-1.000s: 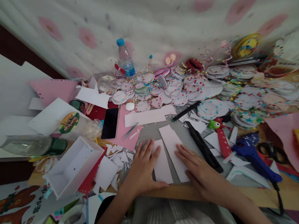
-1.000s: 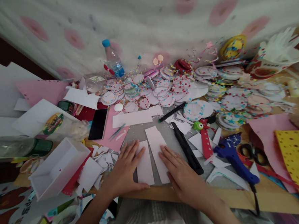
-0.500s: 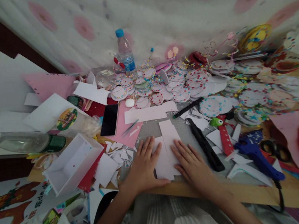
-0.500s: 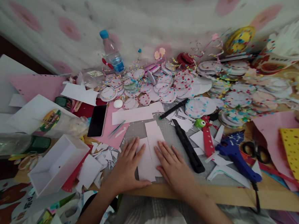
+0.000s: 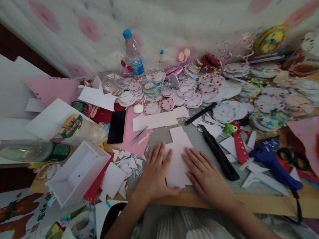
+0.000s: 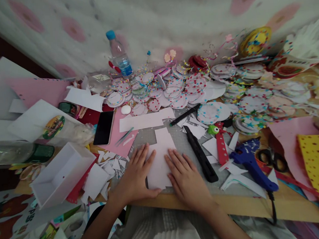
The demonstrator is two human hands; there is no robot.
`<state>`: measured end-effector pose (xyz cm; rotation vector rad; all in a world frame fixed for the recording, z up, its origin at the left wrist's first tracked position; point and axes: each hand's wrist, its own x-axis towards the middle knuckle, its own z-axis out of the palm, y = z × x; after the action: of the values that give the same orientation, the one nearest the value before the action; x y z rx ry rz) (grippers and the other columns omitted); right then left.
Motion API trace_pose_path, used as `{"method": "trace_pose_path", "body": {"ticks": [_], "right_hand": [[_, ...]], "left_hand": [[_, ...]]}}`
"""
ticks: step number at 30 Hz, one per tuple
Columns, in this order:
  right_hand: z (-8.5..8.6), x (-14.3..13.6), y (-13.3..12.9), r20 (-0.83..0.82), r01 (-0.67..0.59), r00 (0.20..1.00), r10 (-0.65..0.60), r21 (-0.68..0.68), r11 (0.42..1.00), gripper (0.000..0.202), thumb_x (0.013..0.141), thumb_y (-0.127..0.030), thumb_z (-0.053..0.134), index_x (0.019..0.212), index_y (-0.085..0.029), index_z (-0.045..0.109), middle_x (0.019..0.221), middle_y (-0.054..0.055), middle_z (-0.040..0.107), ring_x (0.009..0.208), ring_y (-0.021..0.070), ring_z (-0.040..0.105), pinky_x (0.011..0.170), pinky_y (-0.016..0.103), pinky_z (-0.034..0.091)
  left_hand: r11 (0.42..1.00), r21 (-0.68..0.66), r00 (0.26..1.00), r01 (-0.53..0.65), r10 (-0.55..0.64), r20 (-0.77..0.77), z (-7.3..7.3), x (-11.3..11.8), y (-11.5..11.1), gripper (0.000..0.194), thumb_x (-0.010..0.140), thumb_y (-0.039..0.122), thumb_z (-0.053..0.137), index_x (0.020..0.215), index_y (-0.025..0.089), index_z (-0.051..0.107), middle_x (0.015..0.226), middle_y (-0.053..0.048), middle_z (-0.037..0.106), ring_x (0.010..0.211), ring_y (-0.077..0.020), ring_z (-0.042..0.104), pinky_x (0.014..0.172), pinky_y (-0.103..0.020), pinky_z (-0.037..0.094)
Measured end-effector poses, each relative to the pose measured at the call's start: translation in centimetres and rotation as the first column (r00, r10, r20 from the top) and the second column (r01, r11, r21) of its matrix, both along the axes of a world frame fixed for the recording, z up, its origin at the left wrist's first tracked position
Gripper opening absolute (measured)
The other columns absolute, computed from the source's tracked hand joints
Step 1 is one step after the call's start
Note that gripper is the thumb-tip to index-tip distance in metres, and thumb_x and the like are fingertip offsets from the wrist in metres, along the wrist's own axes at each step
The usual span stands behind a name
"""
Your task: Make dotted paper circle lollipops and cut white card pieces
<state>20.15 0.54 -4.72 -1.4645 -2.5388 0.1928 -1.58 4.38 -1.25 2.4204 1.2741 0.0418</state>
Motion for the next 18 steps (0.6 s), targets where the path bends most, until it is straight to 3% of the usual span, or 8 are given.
{"method": "trace_pose_path", "body": {"ticks": [18], "right_hand": [[0.2, 0.1, 0.0, -0.067, 0.004, 0.998, -0.006, -0.038, 0.999, 0.054, 0.094, -0.024, 0.042, 0.146, -0.012, 0.033, 0.156, 0.012, 0.025, 0.144, 0.0244, 0.02, 0.113, 0.048, 0.028]], "left_hand": [[0.998, 0.053, 0.999, -0.045, 0.044, 0.02, -1.1, 1.1, -0.3, 0.121, 0.054, 0.059, 0.074, 0.149, 0.008, 0.018, 0.157, -0.024, 0.005, 0.144, -0.04, 0.002, 0.115, -0.057, 0.009]]}}
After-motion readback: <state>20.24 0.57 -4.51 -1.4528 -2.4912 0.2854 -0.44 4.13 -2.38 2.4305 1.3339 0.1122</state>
